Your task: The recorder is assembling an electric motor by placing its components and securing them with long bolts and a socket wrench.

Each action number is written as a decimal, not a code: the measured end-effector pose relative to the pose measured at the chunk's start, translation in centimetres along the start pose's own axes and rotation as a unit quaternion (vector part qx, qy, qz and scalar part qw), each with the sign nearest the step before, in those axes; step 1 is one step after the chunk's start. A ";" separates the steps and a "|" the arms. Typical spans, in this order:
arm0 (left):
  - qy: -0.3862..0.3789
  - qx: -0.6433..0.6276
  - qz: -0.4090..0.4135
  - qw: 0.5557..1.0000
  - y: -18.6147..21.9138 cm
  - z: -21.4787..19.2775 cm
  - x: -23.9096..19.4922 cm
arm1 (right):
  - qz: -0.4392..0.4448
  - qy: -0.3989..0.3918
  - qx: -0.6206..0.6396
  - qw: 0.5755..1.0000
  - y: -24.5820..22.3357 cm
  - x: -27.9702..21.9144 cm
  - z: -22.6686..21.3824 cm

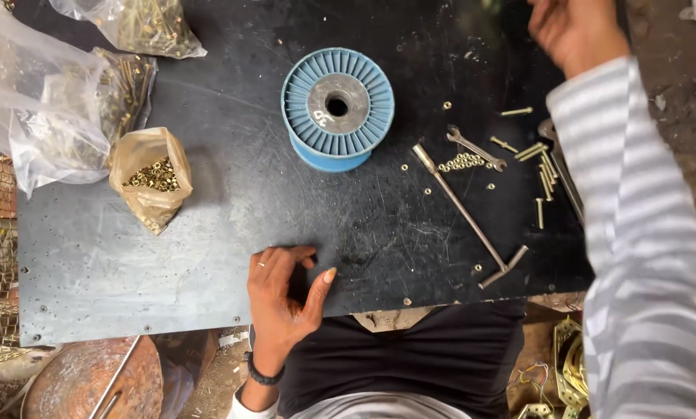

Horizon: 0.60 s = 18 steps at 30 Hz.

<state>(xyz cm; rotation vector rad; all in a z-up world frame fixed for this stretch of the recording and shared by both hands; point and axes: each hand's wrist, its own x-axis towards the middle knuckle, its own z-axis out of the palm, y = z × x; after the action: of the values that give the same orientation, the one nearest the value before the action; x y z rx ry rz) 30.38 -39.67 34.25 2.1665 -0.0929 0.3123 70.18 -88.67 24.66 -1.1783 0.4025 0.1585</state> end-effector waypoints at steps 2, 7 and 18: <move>-0.001 0.002 0.002 1.000 0.2 -0.1 0.2 | 0.010 0.009 0.019 1.000 0.3 -3.5 -0.6; 0.004 0.006 0.006 1.000 0.4 -0.1 0.1 | -0.012 0.078 -0.045 0.996 1.1 -14.5 4.7; 0.027 0.001 0.025 0.999 -0.9 0.5 0.0 | -0.059 0.046 0.175 0.982 3.0 -21.2 5.3</move>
<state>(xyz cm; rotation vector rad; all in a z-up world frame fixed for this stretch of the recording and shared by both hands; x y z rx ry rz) 30.68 -39.58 33.28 2.1586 -0.1159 0.3989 50.96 -80.76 31.98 -0.8603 0.4206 -0.0699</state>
